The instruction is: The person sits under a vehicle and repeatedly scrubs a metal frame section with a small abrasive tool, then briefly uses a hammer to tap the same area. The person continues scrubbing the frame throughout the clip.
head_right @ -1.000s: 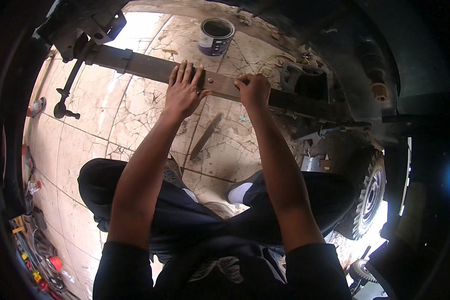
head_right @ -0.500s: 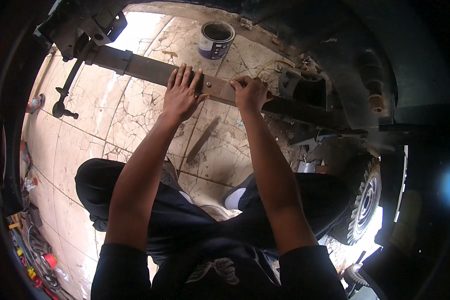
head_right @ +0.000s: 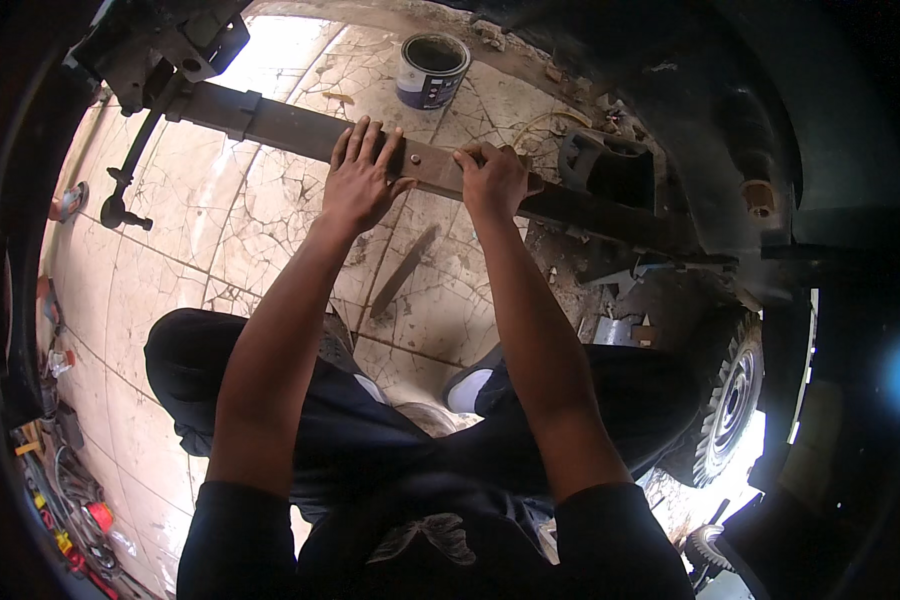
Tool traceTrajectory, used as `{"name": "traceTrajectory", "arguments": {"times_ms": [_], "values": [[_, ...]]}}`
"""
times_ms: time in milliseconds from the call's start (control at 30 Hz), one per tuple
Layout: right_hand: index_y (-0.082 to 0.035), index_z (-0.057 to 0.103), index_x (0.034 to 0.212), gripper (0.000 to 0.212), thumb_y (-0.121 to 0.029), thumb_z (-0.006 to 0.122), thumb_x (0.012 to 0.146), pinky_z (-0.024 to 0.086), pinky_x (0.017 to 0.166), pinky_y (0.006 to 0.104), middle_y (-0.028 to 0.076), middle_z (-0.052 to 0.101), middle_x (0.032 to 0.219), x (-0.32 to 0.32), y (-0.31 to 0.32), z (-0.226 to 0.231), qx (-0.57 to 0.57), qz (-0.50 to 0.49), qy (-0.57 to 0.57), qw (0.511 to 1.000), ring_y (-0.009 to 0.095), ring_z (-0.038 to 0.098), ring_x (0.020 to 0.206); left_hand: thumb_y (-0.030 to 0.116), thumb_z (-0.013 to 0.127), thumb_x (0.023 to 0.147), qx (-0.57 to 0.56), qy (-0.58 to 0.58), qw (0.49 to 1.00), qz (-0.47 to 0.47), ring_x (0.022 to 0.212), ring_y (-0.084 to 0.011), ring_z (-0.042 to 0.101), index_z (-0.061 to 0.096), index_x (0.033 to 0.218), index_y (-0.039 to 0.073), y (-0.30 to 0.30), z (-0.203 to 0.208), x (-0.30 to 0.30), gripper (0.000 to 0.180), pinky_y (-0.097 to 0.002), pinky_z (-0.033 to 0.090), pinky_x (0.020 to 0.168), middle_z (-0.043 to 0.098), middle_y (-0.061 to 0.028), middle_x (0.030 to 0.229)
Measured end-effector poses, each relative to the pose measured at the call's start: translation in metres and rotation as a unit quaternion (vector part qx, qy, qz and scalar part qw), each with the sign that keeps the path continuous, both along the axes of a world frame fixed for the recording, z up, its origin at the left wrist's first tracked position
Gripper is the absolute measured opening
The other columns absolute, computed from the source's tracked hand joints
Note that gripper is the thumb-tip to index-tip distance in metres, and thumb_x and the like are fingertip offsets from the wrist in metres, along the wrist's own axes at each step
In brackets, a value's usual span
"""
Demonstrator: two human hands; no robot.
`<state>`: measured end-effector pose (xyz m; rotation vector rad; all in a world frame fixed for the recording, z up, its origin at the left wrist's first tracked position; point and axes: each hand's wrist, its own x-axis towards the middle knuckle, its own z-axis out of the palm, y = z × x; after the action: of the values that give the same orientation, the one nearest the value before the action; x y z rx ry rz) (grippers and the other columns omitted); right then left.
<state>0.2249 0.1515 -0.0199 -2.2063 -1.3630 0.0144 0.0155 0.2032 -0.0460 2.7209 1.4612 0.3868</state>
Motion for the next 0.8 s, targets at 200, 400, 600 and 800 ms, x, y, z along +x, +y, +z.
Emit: {"name": "traceTrajectory", "arguments": {"times_ms": [200, 400, 600, 800], "values": [[-0.017, 0.082, 0.093, 0.019, -0.032, 0.088, 0.083, 0.054, 0.086, 0.0498, 0.012, 0.073, 0.095, 0.001, -0.033, -0.014, 0.031, 0.087, 0.000, 0.996, 0.037, 0.067, 0.102, 0.071, 0.052, 0.101, 0.010, -0.014, 1.000, 0.011, 0.164, -0.0306, 0.019, 0.032, 0.169, 0.018, 0.003, -0.002, -0.003, 0.088, -0.0460, 0.008, 0.134, 0.032, -0.0172, 0.172], [-0.019, 0.083, 0.092, 0.019, -0.036, 0.086, 0.086, 0.056, 0.084, 0.0496, 0.013, 0.076, 0.091, -0.001, -0.003, 0.009, -0.045, 0.028, 0.023, 0.998, 0.037, 0.071, 0.093, 0.072, 0.051, 0.101, 0.013, -0.003, 1.000, 0.003, 0.164, -0.0307, 0.019, 0.031, 0.169, 0.019, -0.001, -0.002, -0.002, 0.088, -0.0471, 0.009, 0.134, 0.031, -0.0176, 0.172], [-0.016, 0.085, 0.094, 0.018, -0.033, 0.085, 0.087, 0.056, 0.081, 0.0459, 0.011, 0.078, 0.090, -0.003, -0.020, -0.011, 0.042, 0.087, -0.011, 0.995, 0.034, 0.074, 0.088, 0.072, 0.051, 0.101, 0.002, 0.000, 1.000, 0.013, 0.164, -0.0304, 0.019, 0.030, 0.169, 0.019, -0.001, -0.003, -0.004, 0.089, -0.0468, 0.008, 0.134, 0.031, -0.0175, 0.172], [-0.015, 0.086, 0.096, 0.019, -0.033, 0.085, 0.087, 0.057, 0.079, 0.0417, 0.010, 0.079, 0.087, 0.000, -0.020, -0.004, 0.010, 0.087, -0.024, 0.996, 0.030, 0.075, 0.083, 0.072, 0.051, 0.100, 0.020, 0.006, 1.000, 0.004, 0.164, -0.0307, 0.019, 0.030, 0.169, 0.018, -0.002, 0.000, -0.001, 0.090, -0.0469, 0.009, 0.134, 0.031, -0.0175, 0.172]]}}
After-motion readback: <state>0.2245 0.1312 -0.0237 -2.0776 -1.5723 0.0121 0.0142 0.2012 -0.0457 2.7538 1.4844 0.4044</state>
